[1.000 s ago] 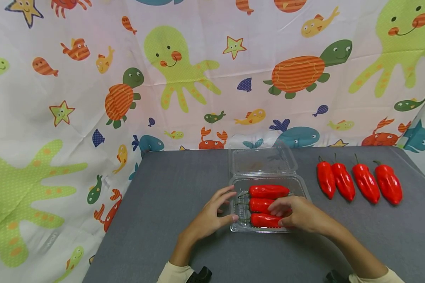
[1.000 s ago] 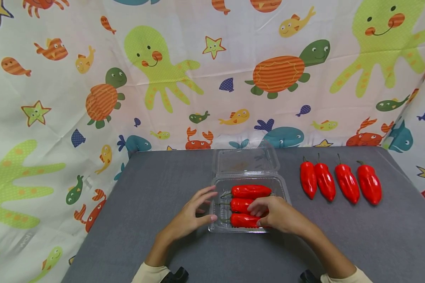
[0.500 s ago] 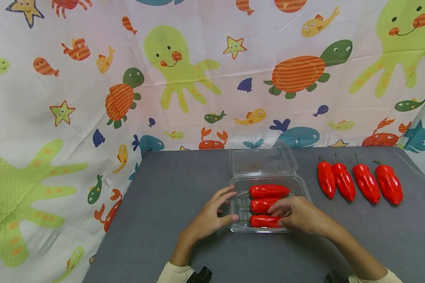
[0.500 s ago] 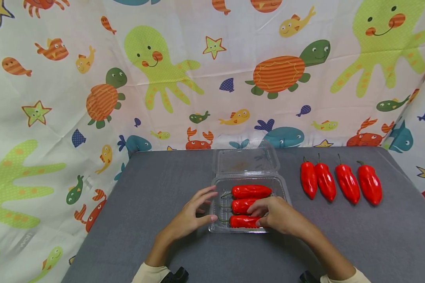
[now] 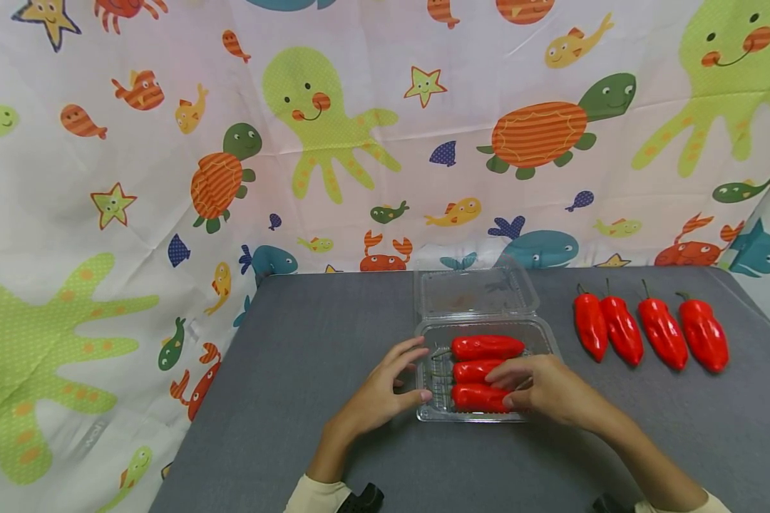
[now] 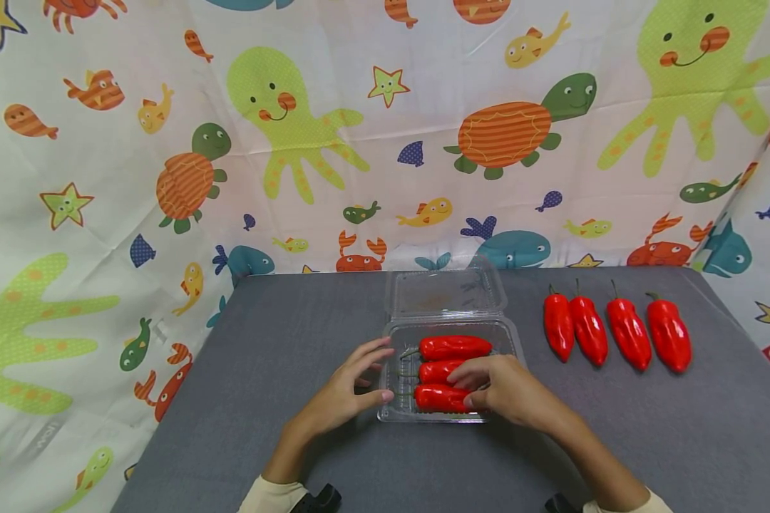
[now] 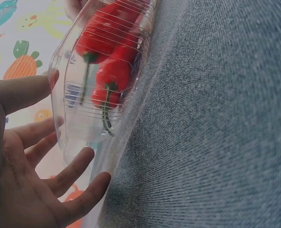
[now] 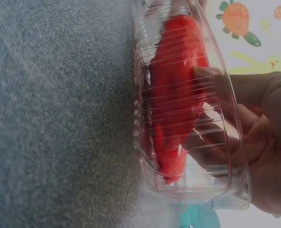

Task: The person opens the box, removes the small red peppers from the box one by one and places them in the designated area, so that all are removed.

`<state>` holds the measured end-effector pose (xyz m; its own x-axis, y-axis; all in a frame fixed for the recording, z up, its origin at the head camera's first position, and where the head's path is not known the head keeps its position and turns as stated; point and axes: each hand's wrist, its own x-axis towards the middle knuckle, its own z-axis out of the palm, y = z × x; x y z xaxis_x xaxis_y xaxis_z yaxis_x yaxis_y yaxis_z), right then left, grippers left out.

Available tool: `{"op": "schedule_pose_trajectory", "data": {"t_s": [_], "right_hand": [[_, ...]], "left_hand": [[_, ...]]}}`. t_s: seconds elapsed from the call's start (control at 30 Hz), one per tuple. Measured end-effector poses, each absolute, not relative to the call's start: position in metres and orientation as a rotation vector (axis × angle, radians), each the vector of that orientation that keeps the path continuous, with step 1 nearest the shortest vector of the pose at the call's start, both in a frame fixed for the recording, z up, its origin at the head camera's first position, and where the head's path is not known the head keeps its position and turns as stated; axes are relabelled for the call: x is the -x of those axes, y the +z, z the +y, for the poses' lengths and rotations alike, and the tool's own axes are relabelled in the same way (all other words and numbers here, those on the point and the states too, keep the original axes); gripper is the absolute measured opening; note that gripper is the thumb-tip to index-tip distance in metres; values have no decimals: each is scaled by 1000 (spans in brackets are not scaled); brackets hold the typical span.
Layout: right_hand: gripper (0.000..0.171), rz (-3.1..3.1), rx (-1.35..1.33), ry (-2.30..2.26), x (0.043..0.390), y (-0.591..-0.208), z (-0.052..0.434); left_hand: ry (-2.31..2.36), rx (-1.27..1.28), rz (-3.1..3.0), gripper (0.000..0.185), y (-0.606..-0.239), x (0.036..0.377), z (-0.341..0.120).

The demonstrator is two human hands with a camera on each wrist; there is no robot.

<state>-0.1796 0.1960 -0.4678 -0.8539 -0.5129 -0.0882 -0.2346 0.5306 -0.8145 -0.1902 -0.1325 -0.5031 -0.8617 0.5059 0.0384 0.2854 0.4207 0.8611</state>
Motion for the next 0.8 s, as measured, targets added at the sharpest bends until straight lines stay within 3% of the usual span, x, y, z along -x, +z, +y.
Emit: {"op": "schedule_pose_trajectory", "data": {"t_s": [0.8], "right_hand": [[41,2588,396,-1393,169,-452,207]], "left_hand": [[1404,-713,2471,72,-504,191,-132]]}}
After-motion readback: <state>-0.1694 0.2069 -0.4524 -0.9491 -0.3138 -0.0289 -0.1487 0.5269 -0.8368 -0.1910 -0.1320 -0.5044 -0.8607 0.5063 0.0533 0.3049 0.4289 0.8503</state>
